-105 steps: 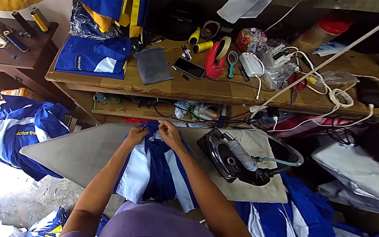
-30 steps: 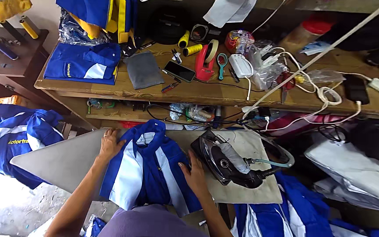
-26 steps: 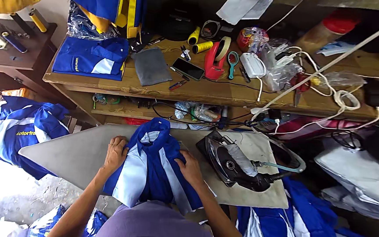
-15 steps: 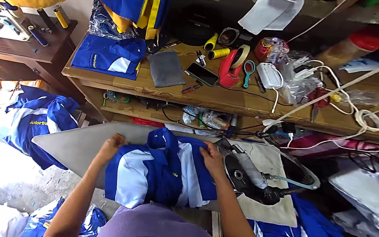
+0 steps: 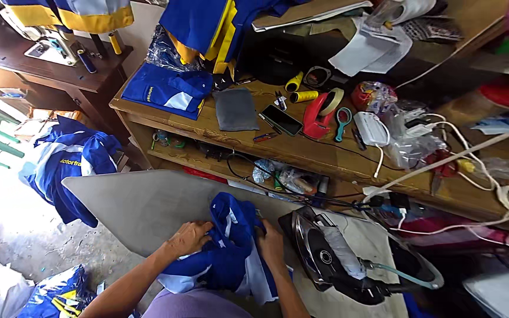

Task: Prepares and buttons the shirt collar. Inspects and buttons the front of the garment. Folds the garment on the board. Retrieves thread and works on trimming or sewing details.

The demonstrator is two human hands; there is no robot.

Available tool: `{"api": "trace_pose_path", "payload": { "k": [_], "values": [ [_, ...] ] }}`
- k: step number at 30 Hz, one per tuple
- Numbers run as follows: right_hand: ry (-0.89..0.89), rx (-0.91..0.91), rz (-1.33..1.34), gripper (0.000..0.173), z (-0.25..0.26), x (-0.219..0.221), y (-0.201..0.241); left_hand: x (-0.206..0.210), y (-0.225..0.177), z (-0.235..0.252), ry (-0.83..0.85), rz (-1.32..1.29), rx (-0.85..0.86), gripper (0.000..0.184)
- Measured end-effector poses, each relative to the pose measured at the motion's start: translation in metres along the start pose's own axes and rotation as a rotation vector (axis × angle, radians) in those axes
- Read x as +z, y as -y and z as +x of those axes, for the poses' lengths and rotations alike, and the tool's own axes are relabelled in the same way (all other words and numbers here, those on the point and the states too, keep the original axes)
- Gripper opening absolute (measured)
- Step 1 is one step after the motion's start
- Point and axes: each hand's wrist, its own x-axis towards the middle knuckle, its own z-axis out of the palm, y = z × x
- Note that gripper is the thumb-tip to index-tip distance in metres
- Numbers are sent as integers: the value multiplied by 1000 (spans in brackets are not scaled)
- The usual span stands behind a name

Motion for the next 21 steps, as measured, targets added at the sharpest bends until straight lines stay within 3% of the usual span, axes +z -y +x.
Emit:
{"api": "trace_pose_path", "payload": {
  "k": [4, 9, 11, 14, 17, 19, 21],
  "values": [
    [-157, -67, 274, 27, 7, -52, 0, -61, 17, -22, -298, -82, -71, 29],
    [-243, -367, 504, 25, 15, -122, 22, -114, 8, -58, -639, -112, -78, 30],
    [-167, -427, 549, 24, 20, -128, 28, -118, -3, -67, -758, -147, -134, 31],
    [92, -456, 573, 18, 13, -138, 35, -117, -19, -83, -857, -23, -251, 34],
    [389, -647, 650, 17, -7, -182, 54, -132, -50, -112, -881, 151, -157, 35],
    [419, -740, 694, 20, -4, -205, 65, -154, -63, -120, -919, 231, -77, 33],
    [281, -658, 666, 18, 23, -203, 72, -182, -63, -100, -957, 322, -59, 32]
  ]
}}
